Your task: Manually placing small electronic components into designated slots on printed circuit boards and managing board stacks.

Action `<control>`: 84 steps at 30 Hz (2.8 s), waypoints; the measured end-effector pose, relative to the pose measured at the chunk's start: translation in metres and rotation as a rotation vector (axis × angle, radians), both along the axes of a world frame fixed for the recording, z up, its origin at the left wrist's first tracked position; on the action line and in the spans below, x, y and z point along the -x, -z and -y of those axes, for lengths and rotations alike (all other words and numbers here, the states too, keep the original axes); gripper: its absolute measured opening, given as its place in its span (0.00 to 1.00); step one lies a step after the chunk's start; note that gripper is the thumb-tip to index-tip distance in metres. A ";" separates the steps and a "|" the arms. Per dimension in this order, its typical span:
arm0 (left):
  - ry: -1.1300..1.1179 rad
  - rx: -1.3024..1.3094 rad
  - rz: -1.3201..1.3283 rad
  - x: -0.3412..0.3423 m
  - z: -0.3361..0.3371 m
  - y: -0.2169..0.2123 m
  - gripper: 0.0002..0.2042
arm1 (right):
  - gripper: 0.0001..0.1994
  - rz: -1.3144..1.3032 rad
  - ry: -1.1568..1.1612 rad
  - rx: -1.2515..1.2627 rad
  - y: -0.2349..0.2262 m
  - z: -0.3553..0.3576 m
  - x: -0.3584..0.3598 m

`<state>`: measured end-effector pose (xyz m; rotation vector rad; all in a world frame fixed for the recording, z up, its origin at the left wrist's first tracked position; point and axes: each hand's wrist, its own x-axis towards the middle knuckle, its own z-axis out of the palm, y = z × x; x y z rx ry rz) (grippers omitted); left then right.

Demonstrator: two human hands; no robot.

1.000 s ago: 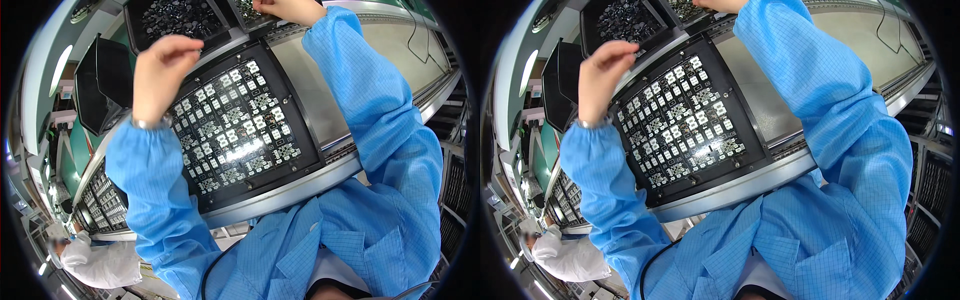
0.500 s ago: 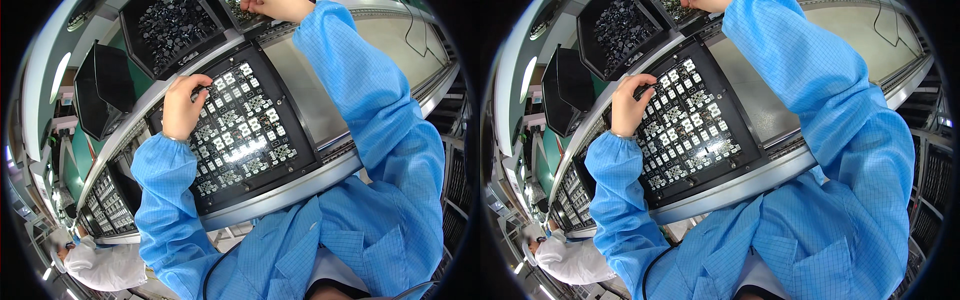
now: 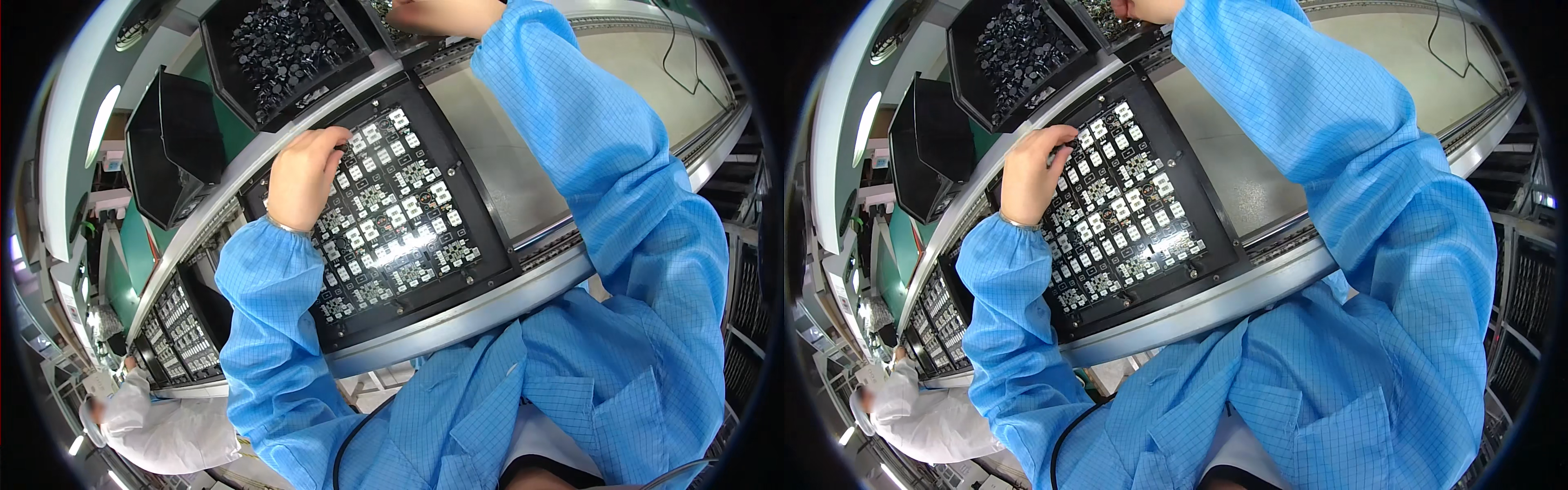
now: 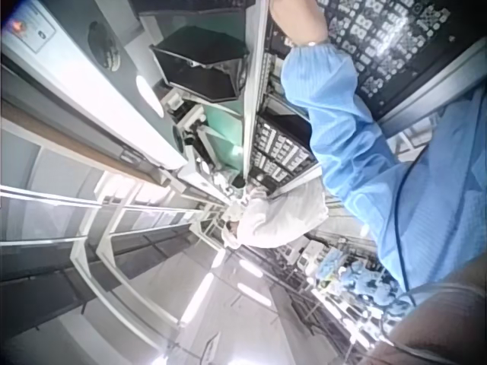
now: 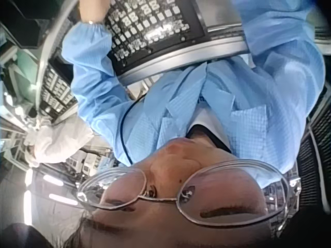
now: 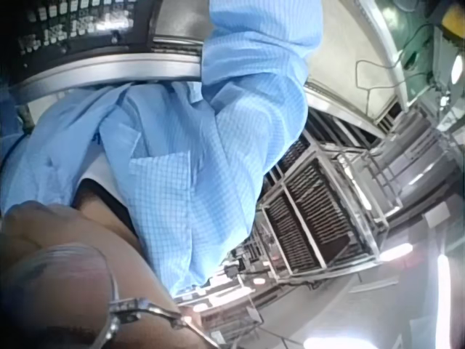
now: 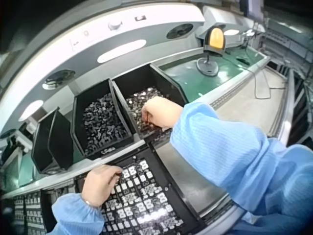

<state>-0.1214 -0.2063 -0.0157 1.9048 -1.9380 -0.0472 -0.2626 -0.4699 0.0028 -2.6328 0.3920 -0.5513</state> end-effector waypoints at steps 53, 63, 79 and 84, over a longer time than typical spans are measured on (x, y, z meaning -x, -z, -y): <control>-0.227 -0.034 0.527 -0.009 0.108 -0.034 0.09 | 0.13 -0.131 -0.403 -0.220 0.019 -0.191 0.048; -0.241 -0.022 0.445 -0.038 0.157 0.000 0.10 | 0.16 -0.180 -0.551 -0.336 0.031 -0.169 0.034; -0.092 0.355 -0.120 0.007 0.086 -0.038 0.10 | 0.18 -0.187 -0.188 -0.391 0.100 0.193 -0.024; -0.053 0.267 -0.392 0.048 -0.008 -0.034 0.10 | 0.16 -0.075 -0.257 -0.139 0.097 0.172 -0.021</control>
